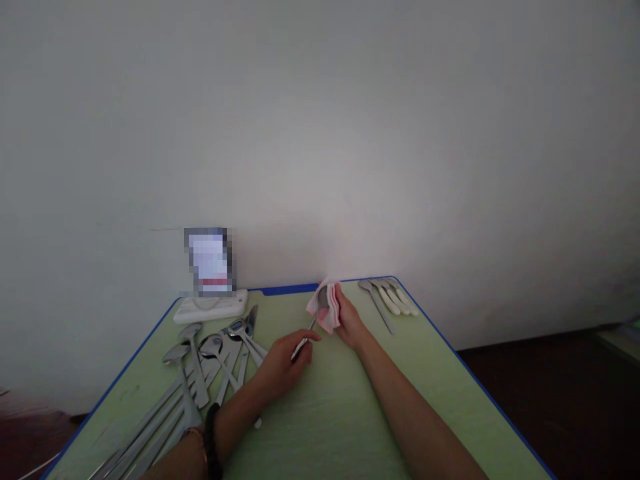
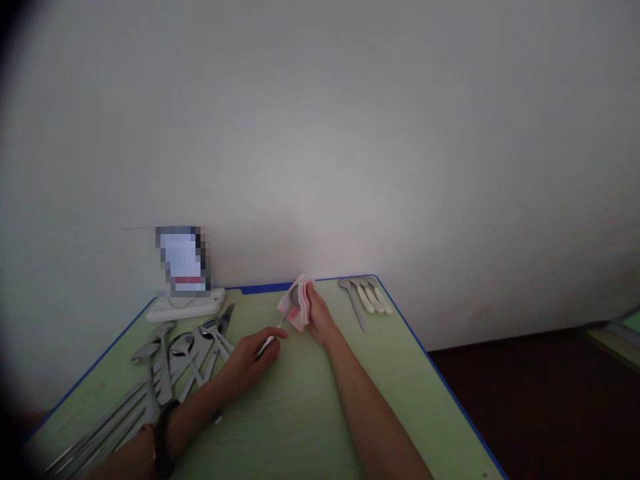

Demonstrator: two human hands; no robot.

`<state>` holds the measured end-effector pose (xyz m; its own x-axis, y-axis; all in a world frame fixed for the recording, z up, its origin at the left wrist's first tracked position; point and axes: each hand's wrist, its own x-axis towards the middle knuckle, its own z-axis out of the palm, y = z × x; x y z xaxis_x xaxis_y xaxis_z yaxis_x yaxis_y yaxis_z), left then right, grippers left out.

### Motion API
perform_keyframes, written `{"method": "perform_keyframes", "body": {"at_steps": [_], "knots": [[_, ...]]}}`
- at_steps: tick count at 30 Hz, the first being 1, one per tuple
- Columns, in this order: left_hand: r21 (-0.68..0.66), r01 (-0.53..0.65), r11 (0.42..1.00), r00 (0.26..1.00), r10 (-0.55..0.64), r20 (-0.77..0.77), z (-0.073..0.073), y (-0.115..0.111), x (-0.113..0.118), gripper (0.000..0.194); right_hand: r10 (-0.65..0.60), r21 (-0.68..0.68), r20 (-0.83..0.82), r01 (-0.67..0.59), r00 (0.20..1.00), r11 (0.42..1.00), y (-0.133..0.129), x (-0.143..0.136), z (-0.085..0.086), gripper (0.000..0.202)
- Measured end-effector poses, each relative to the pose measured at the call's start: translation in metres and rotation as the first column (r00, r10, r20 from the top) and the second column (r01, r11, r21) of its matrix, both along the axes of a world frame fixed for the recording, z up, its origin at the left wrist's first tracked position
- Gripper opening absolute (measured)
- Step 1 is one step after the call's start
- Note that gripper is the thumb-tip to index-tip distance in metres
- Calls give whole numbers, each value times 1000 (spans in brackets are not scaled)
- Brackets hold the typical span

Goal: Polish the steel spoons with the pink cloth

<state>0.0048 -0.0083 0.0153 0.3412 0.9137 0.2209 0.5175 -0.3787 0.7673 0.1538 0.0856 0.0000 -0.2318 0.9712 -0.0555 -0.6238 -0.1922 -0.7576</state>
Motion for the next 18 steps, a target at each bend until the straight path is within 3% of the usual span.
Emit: {"method": "perform_keyframes", "body": {"at_steps": [5,11,18], "knots": [[-50,-26,998,1000,27,17,-1,3,-2,28,-12,-75,24,14,1000,997,3,-1,-3,37],[-100,-79,992,996,82,29,-1,7,-4,29,25,-49,-22,-26,999,998,4,1,-3,34],[-164,-87,983,987,107,117,20,9,-8,30,63,-22,-8,-63,998,998,1,3,3,32]]}}
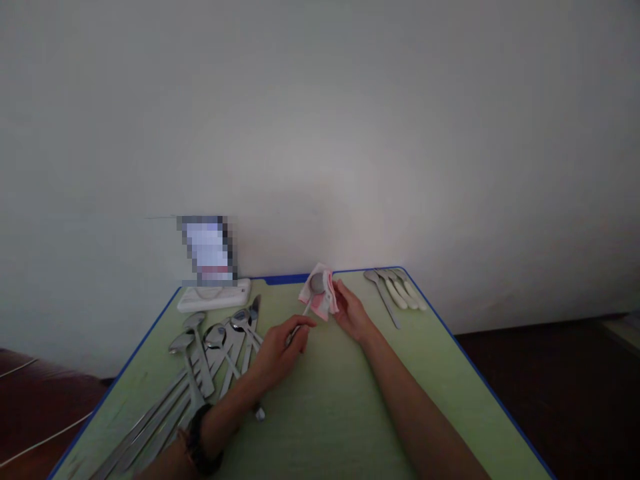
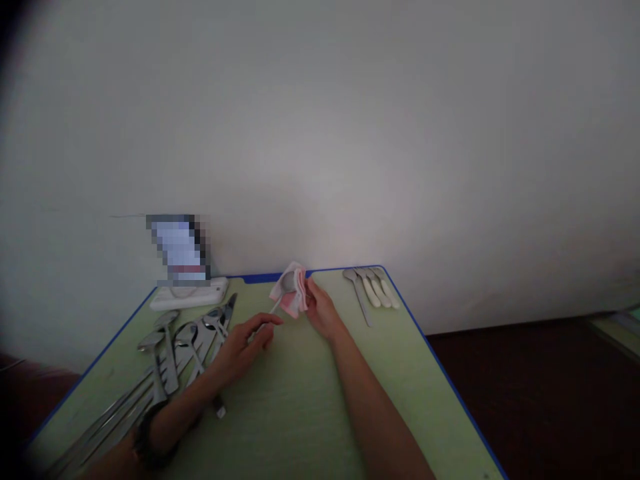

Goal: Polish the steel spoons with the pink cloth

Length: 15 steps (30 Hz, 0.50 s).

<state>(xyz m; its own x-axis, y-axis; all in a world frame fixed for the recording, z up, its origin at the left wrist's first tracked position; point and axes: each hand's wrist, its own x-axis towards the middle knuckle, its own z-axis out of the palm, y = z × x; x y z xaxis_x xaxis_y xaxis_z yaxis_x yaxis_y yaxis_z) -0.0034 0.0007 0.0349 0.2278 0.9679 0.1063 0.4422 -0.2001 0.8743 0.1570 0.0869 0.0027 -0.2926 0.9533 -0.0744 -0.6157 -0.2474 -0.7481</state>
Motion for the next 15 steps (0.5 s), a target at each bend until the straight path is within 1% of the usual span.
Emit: {"method": "perform_keyframes", "body": {"at_steps": [1,3,5,6,7,8,9,11,12,15], "knots": [[-23,24,999,1000,-23,13,5,3,-2,30,-1,-9,-13,0,1000,1000,0,0,1,31],[-131,102,986,994,-95,59,15,12,-8,33,4,-42,-42,-6,999,999,0,-1,2,30],[-251,213,944,975,-190,115,24,21,-15,34,22,-73,-57,-26,998,997,1,-1,3,31],[-297,260,919,963,-222,155,27,25,-18,34,25,-84,-63,-30,998,996,1,-1,3,30],[-335,290,897,951,-231,205,28,29,-21,34,14,-91,-75,-20,997,996,2,0,3,28],[-353,271,896,948,-184,260,28,31,-22,34,-6,-100,-92,-4,996,995,2,0,3,25],[-362,232,903,941,-114,319,27,33,-21,34,-25,-111,-115,12,993,994,3,1,3,23],[-375,139,917,897,44,441,19,33,-17,34,-39,-131,-163,17,986,991,3,3,3,22],[-415,107,903,867,120,484,14,32,-14,34,-32,-138,-182,7,983,990,3,3,3,23],[-449,18,893,841,229,490,-3,31,-3,33,-38,-142,-222,6,974,990,2,-1,4,25]]}}
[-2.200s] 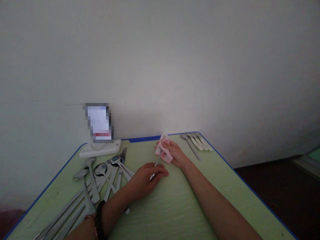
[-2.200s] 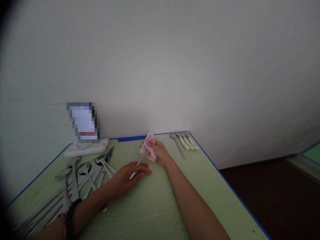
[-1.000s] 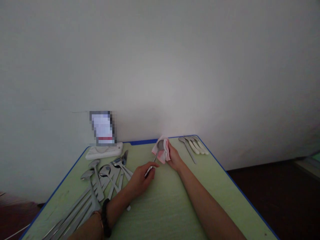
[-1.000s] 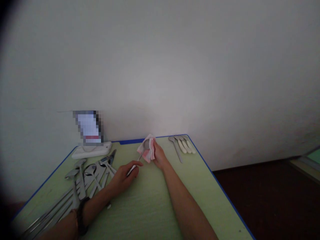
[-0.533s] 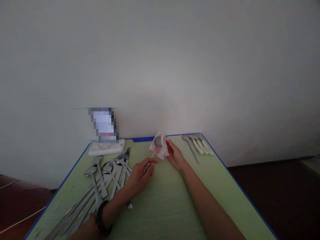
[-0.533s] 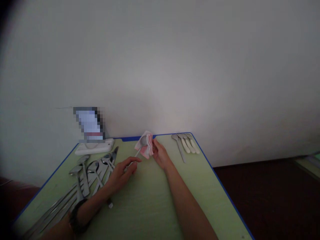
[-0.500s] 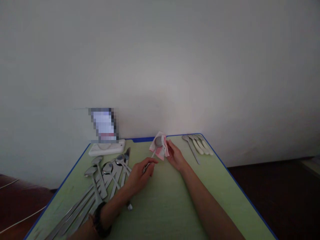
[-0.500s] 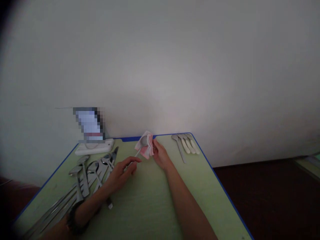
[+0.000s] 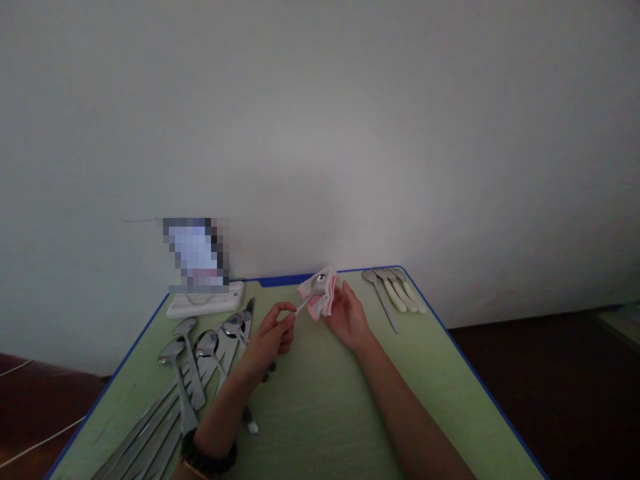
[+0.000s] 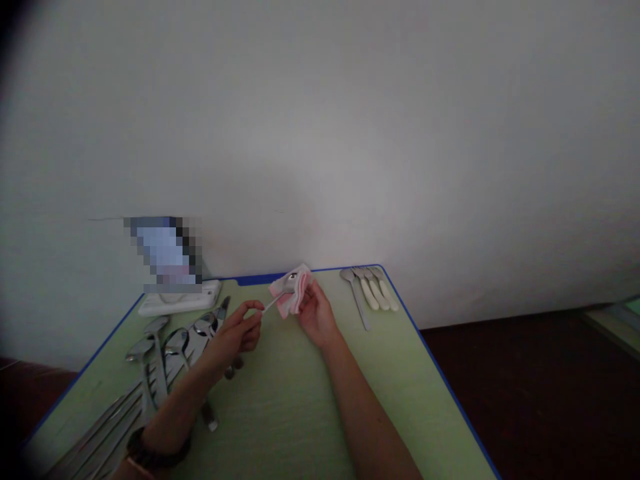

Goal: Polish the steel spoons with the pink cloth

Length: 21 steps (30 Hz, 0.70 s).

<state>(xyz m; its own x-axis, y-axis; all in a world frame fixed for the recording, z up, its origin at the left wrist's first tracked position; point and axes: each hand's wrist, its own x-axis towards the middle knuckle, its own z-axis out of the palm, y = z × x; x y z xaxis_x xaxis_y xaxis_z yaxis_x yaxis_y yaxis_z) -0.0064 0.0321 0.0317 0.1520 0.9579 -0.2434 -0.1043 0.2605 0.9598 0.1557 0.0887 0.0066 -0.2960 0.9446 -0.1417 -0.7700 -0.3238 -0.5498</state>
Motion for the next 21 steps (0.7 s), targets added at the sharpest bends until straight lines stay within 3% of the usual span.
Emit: {"method": "perform_keyframes", "body": {"at_steps": [3,8,15,21], "knots": [[-24,-66,998,998,66,-18,-11,2,6,34,-38,1,-34,38,999,999,-1,-7,0,19],[-21,-26,999,1000,26,3,-19,3,13,39,-55,-36,-54,53,997,998,1,-9,-1,18],[-46,19,999,997,-15,74,-19,1,15,44,-190,-139,-171,167,967,976,5,-23,4,25],[-59,14,998,996,-9,84,-19,2,12,41,-146,-163,-146,121,978,979,13,-39,-2,20]]}}
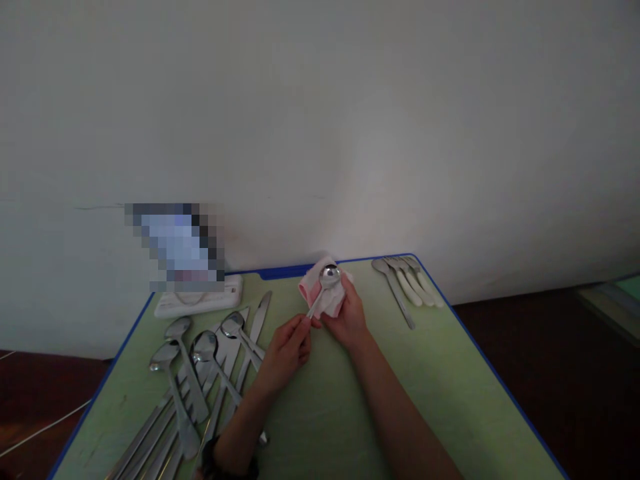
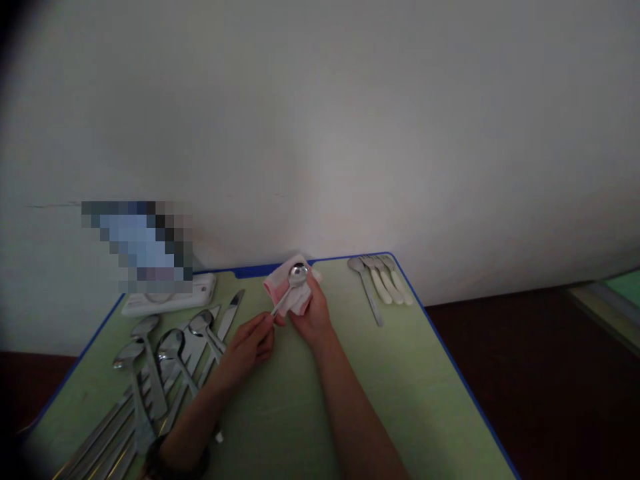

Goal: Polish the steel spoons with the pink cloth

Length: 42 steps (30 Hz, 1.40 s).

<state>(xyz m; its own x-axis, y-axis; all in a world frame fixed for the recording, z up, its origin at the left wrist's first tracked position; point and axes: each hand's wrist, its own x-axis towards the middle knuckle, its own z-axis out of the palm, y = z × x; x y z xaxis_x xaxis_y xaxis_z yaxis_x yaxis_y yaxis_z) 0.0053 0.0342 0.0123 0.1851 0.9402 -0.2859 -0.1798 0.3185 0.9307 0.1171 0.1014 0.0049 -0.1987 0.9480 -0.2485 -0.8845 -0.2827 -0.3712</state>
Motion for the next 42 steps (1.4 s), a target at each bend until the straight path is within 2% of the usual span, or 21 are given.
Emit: {"method": "perform_keyframes", "body": {"at_steps": [6,14,19,22,25,33,38,42], "knots": [[-9,16,1000,1000,-16,-2,-2,1,1,39,37,-33,42,-36,998,999,6,2,-10,23],[-40,18,999,999,-17,32,-1,3,-4,37,54,-54,78,-50,996,997,5,-3,-8,23],[-61,10,998,999,-8,39,2,5,-5,39,1,-47,92,3,996,999,6,-2,-8,20],[-53,9,999,1000,-8,9,1,5,-4,42,-71,-34,55,73,996,997,7,1,-5,19],[-34,6,999,1000,-6,-13,-2,5,-3,43,-89,-20,10,89,996,996,8,5,0,20],[-20,-2,1000,1000,2,-26,-5,5,-3,44,-14,-52,-155,6,988,999,-1,20,7,49],[-7,5,1000,999,-6,-37,-5,4,-3,41,-10,-16,-56,9,998,1000,5,16,1,21],[13,8,1000,999,-7,-46,-2,4,-3,40,28,3,41,-28,999,1000,7,4,-3,13]]}}
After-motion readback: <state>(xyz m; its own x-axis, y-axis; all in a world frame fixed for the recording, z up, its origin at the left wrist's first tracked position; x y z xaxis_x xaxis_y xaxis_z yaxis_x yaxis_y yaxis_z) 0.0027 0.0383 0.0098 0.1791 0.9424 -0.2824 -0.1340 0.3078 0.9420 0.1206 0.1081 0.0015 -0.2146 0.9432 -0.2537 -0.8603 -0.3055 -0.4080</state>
